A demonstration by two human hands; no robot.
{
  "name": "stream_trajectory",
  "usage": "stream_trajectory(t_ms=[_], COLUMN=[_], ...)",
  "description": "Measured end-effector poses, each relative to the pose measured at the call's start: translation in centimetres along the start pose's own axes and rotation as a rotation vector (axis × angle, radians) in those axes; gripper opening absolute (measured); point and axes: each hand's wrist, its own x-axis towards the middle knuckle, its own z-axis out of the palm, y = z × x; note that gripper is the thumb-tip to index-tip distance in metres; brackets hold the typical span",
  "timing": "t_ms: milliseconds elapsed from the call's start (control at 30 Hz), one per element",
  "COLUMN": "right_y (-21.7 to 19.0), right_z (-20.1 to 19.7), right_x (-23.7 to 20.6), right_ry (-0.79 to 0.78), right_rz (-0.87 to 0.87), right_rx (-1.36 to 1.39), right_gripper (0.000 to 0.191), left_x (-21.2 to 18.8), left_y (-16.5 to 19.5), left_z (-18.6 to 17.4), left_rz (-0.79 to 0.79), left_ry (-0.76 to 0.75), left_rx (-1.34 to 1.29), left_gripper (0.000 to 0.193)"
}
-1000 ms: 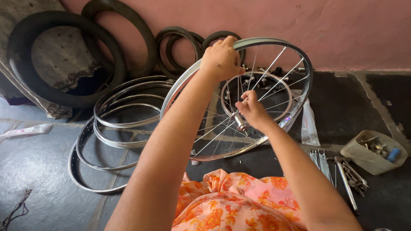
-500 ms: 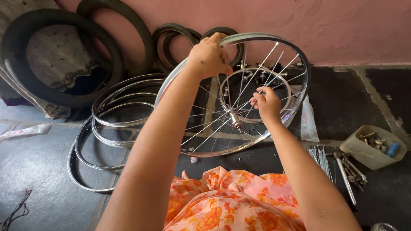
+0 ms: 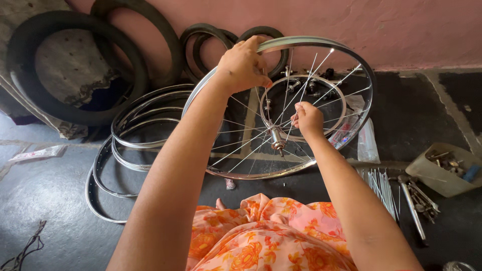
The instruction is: The person assembles a bicycle wheel by inserting spokes through the hub and rim, then tightening them with nipples. The person rotates the wheel to access different spoke holes and continues the process.
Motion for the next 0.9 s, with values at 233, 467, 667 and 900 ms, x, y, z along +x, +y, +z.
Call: stream_trajectory(t_ms=[233,467,667,900], right_y=[-1.5,-1.9,-1.2,0.6], right_z=[1.2,1.9,1.4,0.9], right_x=[-0.1,0.0,0.0,-1.8], right_ry=[0.06,-0.051,-0.091,0.009], right_rz=[0.015,0.064,0.118,-0.087], right_rx=[-0.411,-0.492,-0.42,-0.51], right_gripper=[0.027,0.006,0.006,0.018], left_x=[0.3,0.5,0.8,0.6], left_y=[1.2,1.9,1.8,1.5], left_z=[-0.3,-0.5,-0.4,-0.3], left_rz=[0.029,0.049,0.084,0.077], left_ry=[0.029,-0.006,0.044,0.034], left_rx=[-0.03,-0.06,-0.082,-0.085], left_gripper=[0.029,0.03,0.031,0.029])
